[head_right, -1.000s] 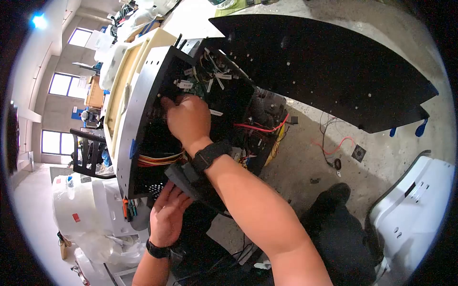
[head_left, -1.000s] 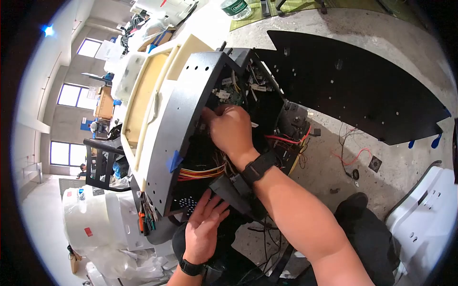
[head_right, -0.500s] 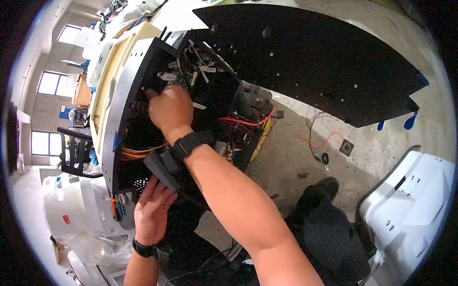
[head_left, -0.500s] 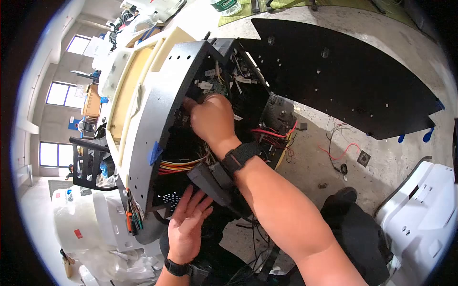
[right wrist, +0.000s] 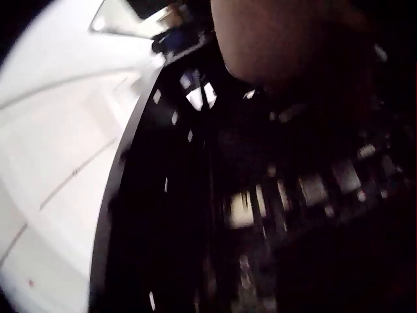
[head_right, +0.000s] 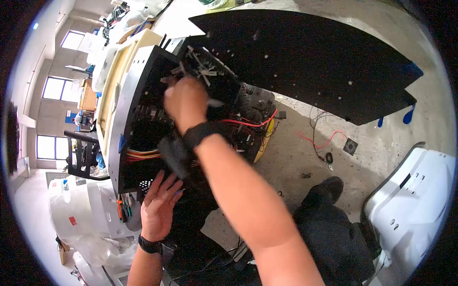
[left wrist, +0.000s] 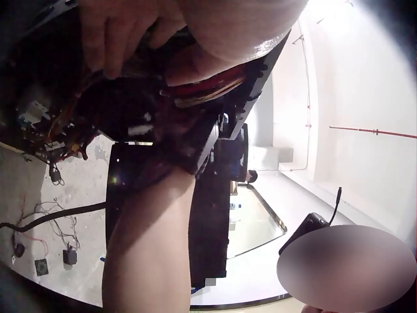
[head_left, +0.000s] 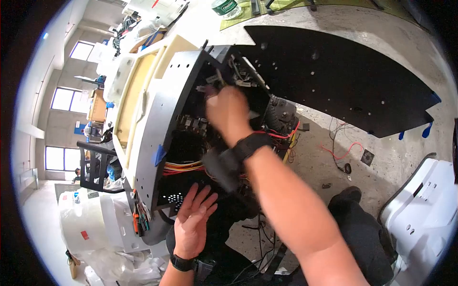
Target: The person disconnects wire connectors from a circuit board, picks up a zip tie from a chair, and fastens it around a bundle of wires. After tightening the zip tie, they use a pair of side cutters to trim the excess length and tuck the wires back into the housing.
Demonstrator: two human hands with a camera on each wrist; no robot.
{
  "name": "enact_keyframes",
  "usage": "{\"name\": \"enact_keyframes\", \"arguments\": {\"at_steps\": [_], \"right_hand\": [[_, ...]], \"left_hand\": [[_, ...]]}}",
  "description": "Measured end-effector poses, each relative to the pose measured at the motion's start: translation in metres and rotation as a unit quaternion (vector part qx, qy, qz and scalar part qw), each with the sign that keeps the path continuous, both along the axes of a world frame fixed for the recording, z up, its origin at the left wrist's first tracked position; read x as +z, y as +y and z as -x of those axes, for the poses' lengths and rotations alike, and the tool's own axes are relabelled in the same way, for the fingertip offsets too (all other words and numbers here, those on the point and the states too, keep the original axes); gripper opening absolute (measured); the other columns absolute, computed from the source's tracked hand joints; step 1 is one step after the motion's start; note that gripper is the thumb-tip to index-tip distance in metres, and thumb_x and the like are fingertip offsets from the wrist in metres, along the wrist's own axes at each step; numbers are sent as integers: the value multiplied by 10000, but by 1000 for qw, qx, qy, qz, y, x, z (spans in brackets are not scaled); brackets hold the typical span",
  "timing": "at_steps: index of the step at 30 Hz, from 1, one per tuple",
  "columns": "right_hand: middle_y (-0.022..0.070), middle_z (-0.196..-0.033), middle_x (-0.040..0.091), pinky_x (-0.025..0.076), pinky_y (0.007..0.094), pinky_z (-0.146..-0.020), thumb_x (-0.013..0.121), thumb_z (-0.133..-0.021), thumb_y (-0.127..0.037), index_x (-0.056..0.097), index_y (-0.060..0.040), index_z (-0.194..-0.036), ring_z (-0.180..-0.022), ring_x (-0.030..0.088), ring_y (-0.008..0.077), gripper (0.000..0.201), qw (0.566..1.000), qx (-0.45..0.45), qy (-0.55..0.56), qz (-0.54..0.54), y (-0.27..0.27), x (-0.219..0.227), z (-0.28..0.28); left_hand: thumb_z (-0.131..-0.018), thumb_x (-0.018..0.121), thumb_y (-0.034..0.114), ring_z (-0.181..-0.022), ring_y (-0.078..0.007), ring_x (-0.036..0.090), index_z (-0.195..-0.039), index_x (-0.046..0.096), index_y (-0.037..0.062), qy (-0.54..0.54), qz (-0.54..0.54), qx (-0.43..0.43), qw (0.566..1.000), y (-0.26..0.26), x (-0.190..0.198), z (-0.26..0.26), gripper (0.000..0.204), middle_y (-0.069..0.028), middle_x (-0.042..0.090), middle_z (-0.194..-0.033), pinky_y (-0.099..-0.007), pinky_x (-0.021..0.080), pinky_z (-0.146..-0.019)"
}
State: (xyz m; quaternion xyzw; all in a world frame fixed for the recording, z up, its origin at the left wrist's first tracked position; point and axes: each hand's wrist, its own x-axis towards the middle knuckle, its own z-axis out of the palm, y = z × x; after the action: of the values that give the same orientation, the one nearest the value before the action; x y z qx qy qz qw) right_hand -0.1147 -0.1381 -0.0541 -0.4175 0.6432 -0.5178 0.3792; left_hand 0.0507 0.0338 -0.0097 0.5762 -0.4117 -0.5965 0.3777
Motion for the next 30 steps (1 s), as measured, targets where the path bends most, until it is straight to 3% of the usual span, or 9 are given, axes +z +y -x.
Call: {"name": "enact_keyframes", "arguments": {"at_steps": [1, 4, 9, 11, 15, 17, 21, 26, 30], "right_hand": [[299, -815, 601, 480, 452, -736, 574, -834, -359, 643, 68, -759, -825, 601, 423, 439, 1000, 6, -27, 9, 3, 7, 9], [313, -831, 595, 474, 453, -748, 572, -831, -346, 641, 76, -793, -850, 597, 427, 429, 998, 46, 15, 32, 6, 14, -8], [254, -918, 627, 484, 429, -798, 619, -785, -330, 670, 26, -856, -890, 607, 396, 367, 991, 35, -128, 6, 0, 5, 0], [250, -891, 629, 489, 421, -775, 649, -765, -341, 673, 26, -826, -856, 612, 399, 373, 985, 91, -144, 19, 1, 4, -7], [242, -787, 626, 481, 381, -670, 649, -757, -301, 648, 39, -772, -753, 612, 390, 340, 978, 69, -186, 71, -5, -8, -20], [254, -806, 624, 492, 429, -717, 669, -755, -356, 661, 39, -731, -800, 608, 414, 396, 991, 67, -76, 92, -6, -7, -20], [254, -782, 620, 487, 445, -702, 672, -751, -349, 655, 37, -712, -782, 603, 420, 389, 995, 36, -78, 45, 2, 5, -22], [260, -698, 585, 466, 446, -630, 647, -778, -308, 628, 50, -670, -717, 581, 434, 374, 987, -101, -110, 66, -4, -1, -21], [263, -736, 600, 469, 442, -645, 622, -811, -292, 644, 49, -743, -748, 592, 424, 348, 993, -59, -26, 104, 0, -5, -21]], "left_hand": [[-826, 561, 102, -1218, -311, 438, -1407, 212, -18, 17, -1, -10, 1000, 0, 0, -3, 688, -211, 391, -1361, -405, 356, -992], [-830, 571, 110, -1223, -315, 435, -1408, 212, -16, 5, -10, -10, 1000, -2, -2, -3, 692, -220, 378, -1369, -404, 356, -991], [-845, 550, 87, -1233, -322, 431, -1400, 237, -15, 4, -13, -18, 1000, -2, -2, -4, 645, -209, 367, -1383, -403, 352, -994], [-849, 547, 85, -1234, -320, 429, -1395, 249, -15, 10, -18, -15, 1000, -2, -3, -4, 630, -202, 369, -1384, -401, 350, -997], [-853, 543, 85, -1233, -319, 430, -1392, 254, -17, -2, -16, -17, 1000, -2, -3, -5, 620, -203, 367, -1386, -402, 350, -996], [-852, 539, 84, -1234, -319, 429, -1390, 255, -19, 2, -15, -18, 1000, -1, -3, -4, 617, -205, 369, -1384, -403, 350, -996], [-852, 534, 85, -1237, -317, 426, -1389, 255, -22, 4, -18, -13, 1000, -1, -3, -6, 615, -206, 372, -1381, -403, 349, -995], [-852, 533, 89, -1234, -312, 428, -1391, 253, -21, 9, -18, -9, 1000, -1, -2, -6, 618, -206, 382, -1374, -399, 349, -995], [-852, 537, 90, -1235, -310, 428, -1395, 251, -16, 3, -20, -12, 1000, -2, -1, -3, 623, -204, 385, -1371, -398, 345, -1000]]}}
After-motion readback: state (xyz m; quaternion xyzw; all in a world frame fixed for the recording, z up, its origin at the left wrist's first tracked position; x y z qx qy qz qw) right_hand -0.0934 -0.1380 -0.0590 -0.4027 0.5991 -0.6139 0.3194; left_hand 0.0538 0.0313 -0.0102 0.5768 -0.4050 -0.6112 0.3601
